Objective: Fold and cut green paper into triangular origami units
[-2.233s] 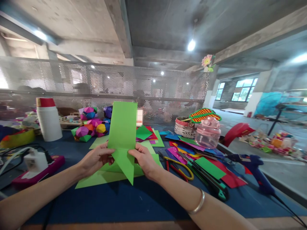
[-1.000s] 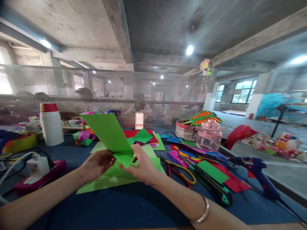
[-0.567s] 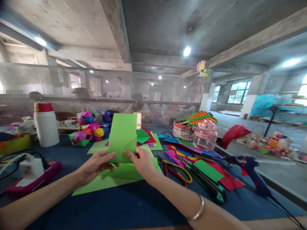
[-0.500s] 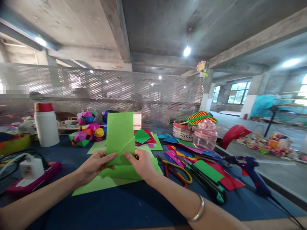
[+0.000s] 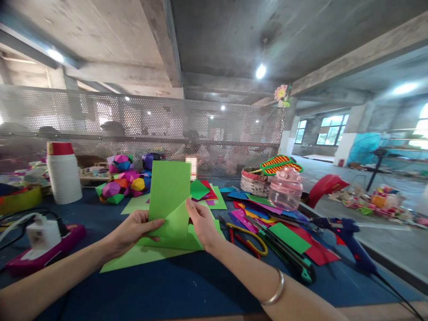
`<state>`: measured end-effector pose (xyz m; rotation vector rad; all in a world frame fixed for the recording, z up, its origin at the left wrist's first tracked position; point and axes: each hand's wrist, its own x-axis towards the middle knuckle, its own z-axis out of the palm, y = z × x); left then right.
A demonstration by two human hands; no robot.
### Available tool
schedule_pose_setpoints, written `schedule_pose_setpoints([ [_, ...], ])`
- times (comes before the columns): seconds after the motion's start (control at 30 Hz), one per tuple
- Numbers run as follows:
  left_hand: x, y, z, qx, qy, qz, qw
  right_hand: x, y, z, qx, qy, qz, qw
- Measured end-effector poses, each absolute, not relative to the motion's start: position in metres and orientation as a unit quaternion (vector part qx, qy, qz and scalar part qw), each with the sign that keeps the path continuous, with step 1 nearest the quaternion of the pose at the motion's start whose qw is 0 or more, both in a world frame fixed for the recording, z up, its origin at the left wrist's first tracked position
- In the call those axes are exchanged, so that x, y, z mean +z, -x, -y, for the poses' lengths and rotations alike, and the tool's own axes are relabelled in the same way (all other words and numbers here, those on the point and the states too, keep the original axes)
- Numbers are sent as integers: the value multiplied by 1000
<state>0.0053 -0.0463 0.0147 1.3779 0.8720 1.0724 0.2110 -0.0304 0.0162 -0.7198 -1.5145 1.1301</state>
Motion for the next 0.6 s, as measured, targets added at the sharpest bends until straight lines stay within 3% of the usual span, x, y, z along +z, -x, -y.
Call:
schedule_pose_setpoints([
  [0.17,15,-2,46,425,-591,-359,584,18,-211,28,607,244,527,542],
  [0.6,18,-1,51,391,-638,-357,559,20,-212,28,563,260,578,530],
])
